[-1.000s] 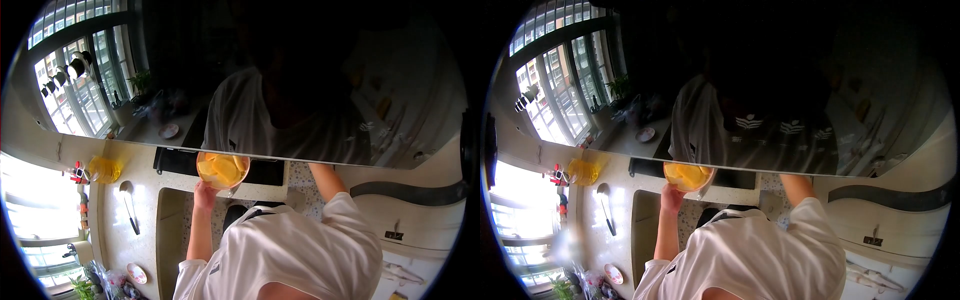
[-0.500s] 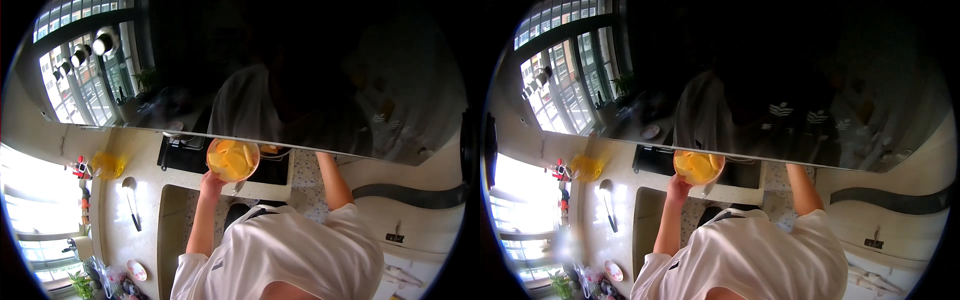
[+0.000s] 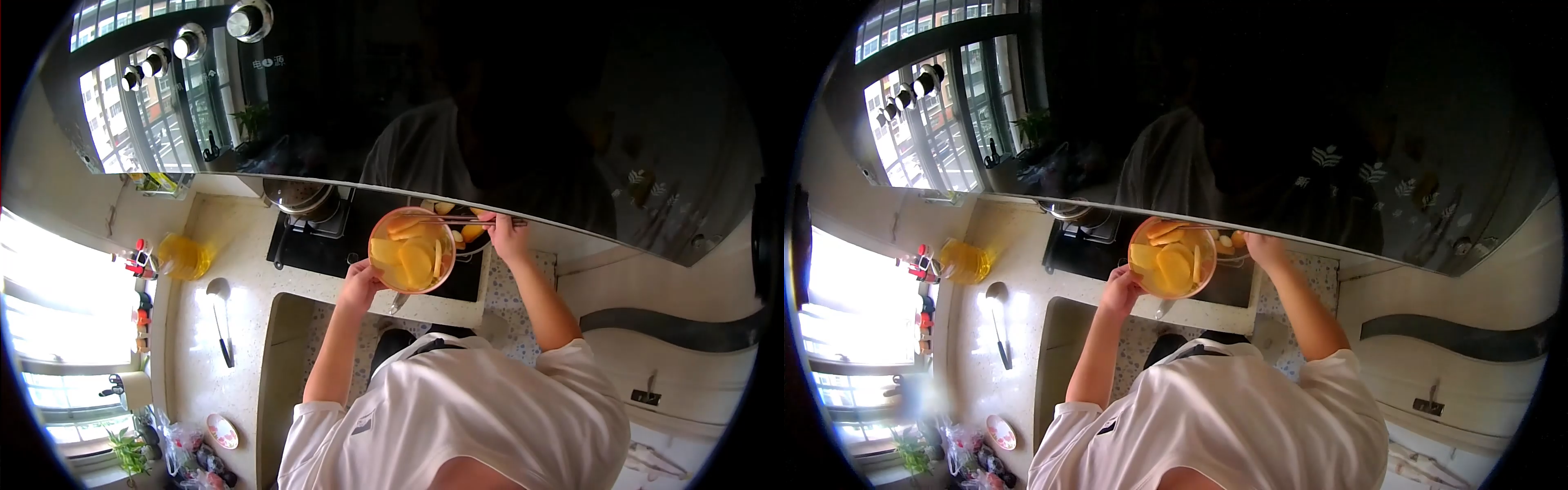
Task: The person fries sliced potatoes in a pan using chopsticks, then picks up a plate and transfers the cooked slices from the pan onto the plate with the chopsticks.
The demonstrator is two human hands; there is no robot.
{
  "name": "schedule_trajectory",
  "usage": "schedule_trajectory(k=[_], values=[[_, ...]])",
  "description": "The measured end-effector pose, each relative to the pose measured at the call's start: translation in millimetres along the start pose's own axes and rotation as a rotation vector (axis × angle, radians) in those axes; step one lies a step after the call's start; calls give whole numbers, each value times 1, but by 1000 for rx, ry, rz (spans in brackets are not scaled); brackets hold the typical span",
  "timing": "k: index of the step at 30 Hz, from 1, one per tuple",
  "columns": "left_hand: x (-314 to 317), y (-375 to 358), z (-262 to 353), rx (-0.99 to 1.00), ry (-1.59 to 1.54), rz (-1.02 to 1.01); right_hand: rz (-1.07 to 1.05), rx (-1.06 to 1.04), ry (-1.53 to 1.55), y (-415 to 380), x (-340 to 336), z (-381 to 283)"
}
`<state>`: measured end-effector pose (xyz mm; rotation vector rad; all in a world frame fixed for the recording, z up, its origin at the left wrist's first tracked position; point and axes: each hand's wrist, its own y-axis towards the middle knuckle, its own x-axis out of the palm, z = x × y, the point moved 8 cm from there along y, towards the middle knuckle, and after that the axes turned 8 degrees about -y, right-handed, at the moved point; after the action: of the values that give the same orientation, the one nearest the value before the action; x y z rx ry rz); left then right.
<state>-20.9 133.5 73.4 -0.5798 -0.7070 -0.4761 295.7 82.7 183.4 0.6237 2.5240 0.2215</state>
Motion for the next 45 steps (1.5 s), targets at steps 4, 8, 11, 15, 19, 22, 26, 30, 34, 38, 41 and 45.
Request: schedule_trajectory(k=[4, 8, 11, 15, 19, 22, 26, 30, 34, 38, 41, 45], values=[[3, -4, -3, -7, -12, 0, 14, -147, 22, 4, -8, -22], [4, -5, -6, 10, -41, 5, 2, -22, 147, 5, -40, -18], [6, -10, -5, 46, -76, -2, 127, 41, 221, 1, -81, 8], [-5, -10, -6, 101, -84, 23, 297, 27, -55, -6, -124, 81], [-15, -14, -7, 121, -111, 43, 223, -57, -821, -16, -117, 100], [-14, -18, -7, 136, -130, 94, 81, 39, -963, -13, -79, 165], [-24, -23, -12, 136, -145, 125, -21, 220, -750, 0, -56, 148], [-29, -24, -17, 128, -133, 109, -105, 368, -592, 3, -40, 143], [-25, -24, -18, 120, -148, 105, -83, 345, -616, -1, -39, 143], [-26, -21, -21, 110, -157, 97, -32, 285, -666, -2, -38, 140], [-22, -20, -22, 106, -153, 105, 9, 244, -688, -2, -39, 139], [-12, -19, -18, 89, -151, 101, 82, 196, -701, -2, -47, 139]])
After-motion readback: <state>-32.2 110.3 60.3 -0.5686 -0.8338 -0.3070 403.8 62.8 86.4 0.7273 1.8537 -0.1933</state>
